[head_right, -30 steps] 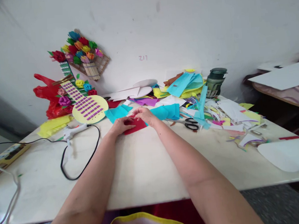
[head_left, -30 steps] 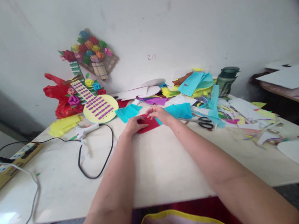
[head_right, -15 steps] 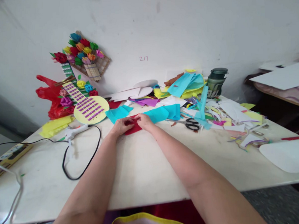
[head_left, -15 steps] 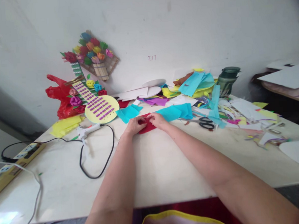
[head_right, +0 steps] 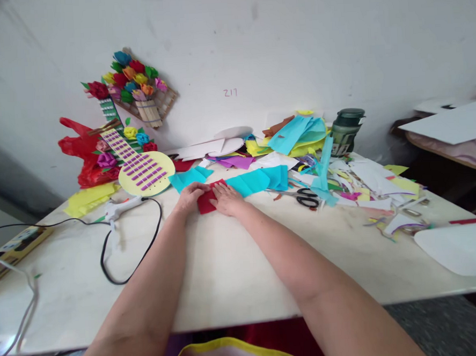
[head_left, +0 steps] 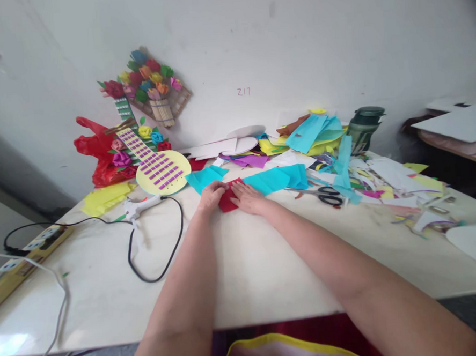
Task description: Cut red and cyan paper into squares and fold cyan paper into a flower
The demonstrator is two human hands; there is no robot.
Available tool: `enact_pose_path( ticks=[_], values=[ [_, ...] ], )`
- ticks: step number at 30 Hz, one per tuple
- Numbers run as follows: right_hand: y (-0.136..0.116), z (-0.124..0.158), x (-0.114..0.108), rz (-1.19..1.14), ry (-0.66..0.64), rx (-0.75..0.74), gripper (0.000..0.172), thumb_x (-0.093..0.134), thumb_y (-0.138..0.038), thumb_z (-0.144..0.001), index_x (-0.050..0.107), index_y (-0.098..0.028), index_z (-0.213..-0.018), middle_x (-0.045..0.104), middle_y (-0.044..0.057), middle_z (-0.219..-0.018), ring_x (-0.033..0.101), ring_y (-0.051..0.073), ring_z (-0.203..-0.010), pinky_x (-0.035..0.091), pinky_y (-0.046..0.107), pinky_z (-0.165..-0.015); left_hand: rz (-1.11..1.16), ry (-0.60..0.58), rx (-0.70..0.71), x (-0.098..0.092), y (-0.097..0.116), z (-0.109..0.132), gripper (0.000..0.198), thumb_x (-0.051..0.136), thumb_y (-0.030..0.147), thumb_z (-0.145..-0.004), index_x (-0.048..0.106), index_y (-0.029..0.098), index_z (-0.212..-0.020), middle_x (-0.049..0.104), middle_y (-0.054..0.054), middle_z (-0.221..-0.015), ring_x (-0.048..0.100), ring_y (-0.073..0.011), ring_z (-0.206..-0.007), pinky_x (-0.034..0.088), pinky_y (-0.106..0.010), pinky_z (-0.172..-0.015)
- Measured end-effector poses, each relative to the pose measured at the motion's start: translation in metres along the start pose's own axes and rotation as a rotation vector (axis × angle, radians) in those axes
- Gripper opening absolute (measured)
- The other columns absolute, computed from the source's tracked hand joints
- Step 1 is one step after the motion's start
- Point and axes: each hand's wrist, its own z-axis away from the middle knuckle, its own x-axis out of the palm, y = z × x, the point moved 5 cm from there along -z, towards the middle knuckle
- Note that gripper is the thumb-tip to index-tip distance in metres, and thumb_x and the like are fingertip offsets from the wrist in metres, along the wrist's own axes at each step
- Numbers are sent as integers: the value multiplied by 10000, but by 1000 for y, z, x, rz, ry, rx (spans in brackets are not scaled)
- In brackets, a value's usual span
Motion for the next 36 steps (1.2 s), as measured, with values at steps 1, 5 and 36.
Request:
enact_pose_path(
  ticks=[1,5,36],
  values=[
    [0,0,0,10,-19,7,636,196,-458,-897,203,-86,-1413,134,73,-1490,65,180,-1370,54,356,-1102,-17,83,-41,-7,-2,0,267,444,221,-690,637,164,-865,668,-48,-934,587,-179,-895,436,-267,-816],
    [-1,2,-2,18,-43,14,676,164,-507,-884,187,-94,-1418,76,48,-1497,19,178,-1373,27,361,-1100,-375,404,-341,-38,-9,9,309,427,353,-754,651,169,-859,660,-128,-909,586,-282,-913,426,-377,-763],
    [-1,4,-3,46,-83,45,670,127,-513,-875,161,-134,-1426,65,28,-1501,-36,183,-1371,-4,421,-1085,141,-245,-521,-2,-1,12,116,589,225,-637,508,150,-602,543,-20,-428,536,-123,-407,406,-207,-437]
  ],
)
